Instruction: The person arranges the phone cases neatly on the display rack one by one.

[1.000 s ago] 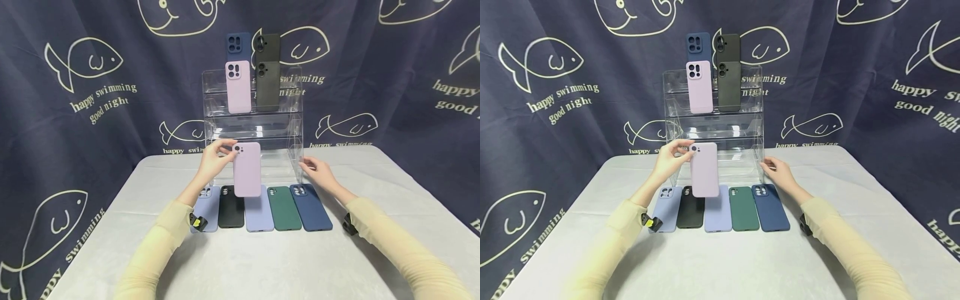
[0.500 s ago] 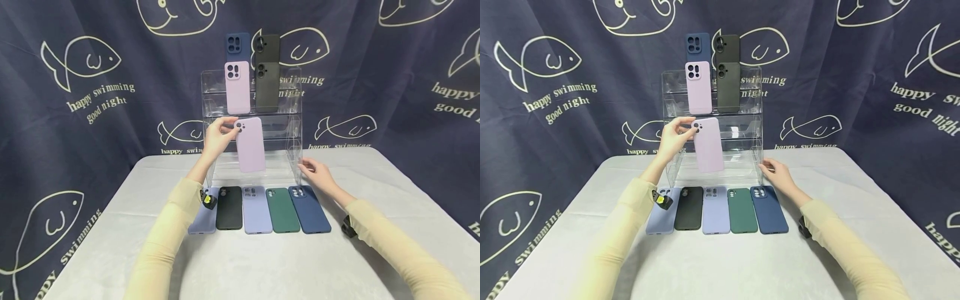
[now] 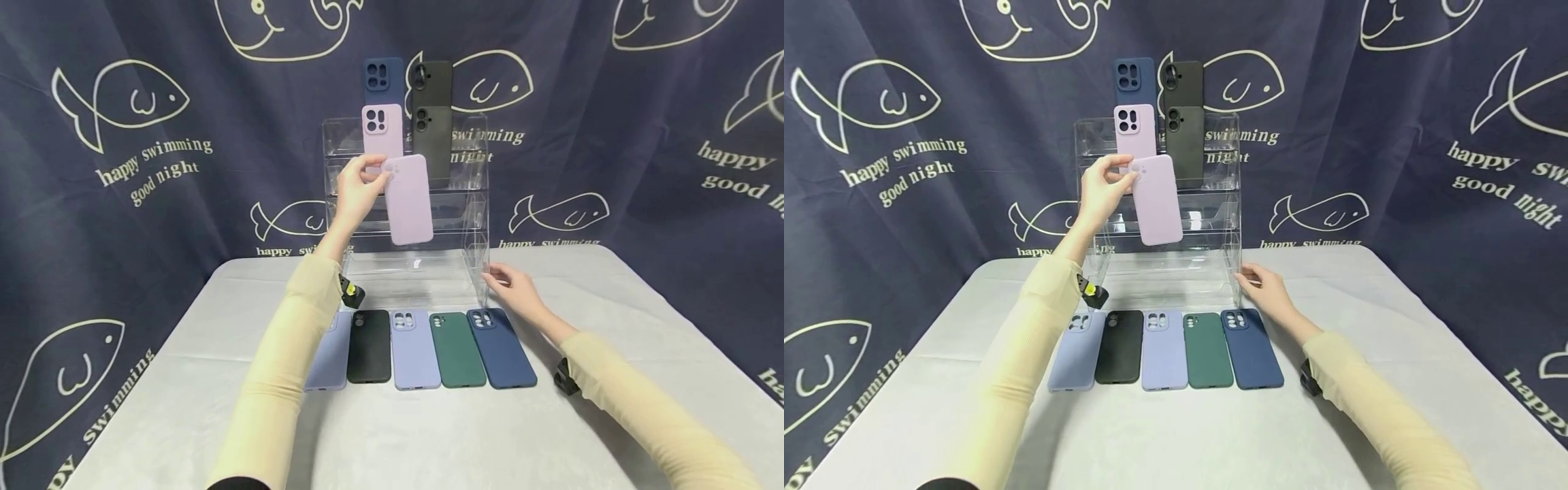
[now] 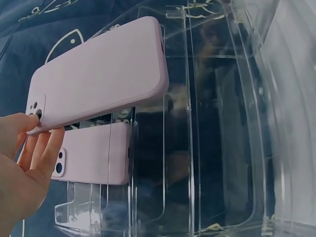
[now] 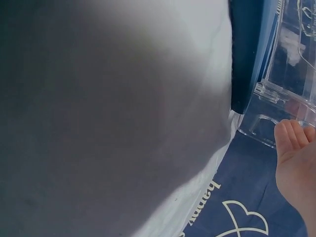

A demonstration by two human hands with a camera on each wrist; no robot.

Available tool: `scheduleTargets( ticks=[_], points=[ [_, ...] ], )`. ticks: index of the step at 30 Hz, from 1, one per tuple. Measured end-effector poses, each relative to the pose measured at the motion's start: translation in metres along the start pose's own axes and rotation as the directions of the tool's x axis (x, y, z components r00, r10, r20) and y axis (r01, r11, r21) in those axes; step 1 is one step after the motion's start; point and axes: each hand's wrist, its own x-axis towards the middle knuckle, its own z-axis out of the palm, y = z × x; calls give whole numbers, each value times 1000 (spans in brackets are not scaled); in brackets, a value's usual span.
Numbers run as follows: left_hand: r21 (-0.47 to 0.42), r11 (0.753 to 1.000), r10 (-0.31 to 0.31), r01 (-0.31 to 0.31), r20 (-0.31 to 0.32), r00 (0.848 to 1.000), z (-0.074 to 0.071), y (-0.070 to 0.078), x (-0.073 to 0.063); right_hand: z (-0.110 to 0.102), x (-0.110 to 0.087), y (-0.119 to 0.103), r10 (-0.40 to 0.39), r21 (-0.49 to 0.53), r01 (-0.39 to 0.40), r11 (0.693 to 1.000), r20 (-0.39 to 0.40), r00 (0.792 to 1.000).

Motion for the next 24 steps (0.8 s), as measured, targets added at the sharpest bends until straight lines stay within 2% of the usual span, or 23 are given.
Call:
scheduleTargets(
  ticks=[3, 5, 7, 12, 16, 24],
  points=[
    [14, 1000, 25, -24, -18, 1000, 7, 1, 6, -1, -2, -2, -2, 18, 2, 1000, -10, 1000],
    [18, 998, 53, -52, -46, 998, 12, 1, 8, -4, -5, -12, -2, 27, 2, 1000, -13, 1000],
    [7, 997, 82, -82, -87, 993, 17, 0, 10, -7, -8, -25, -2, 34, 3, 999, -15, 1000],
    [-15, 990, 139, -143, -175, 975, 28, -3, 15, -11, -13, -37, 10, 31, -10, 999, -5, 1000],
    [-26, 987, 154, -161, -189, 970, 35, -3, 21, -11, -14, -34, 18, 50, -18, 999, 0, 1000],
    [-13, 991, 128, -133, -192, 973, 49, -8, 26, 1, -3, -3, 19, 31, -19, 999, -4, 1000]
  ],
)
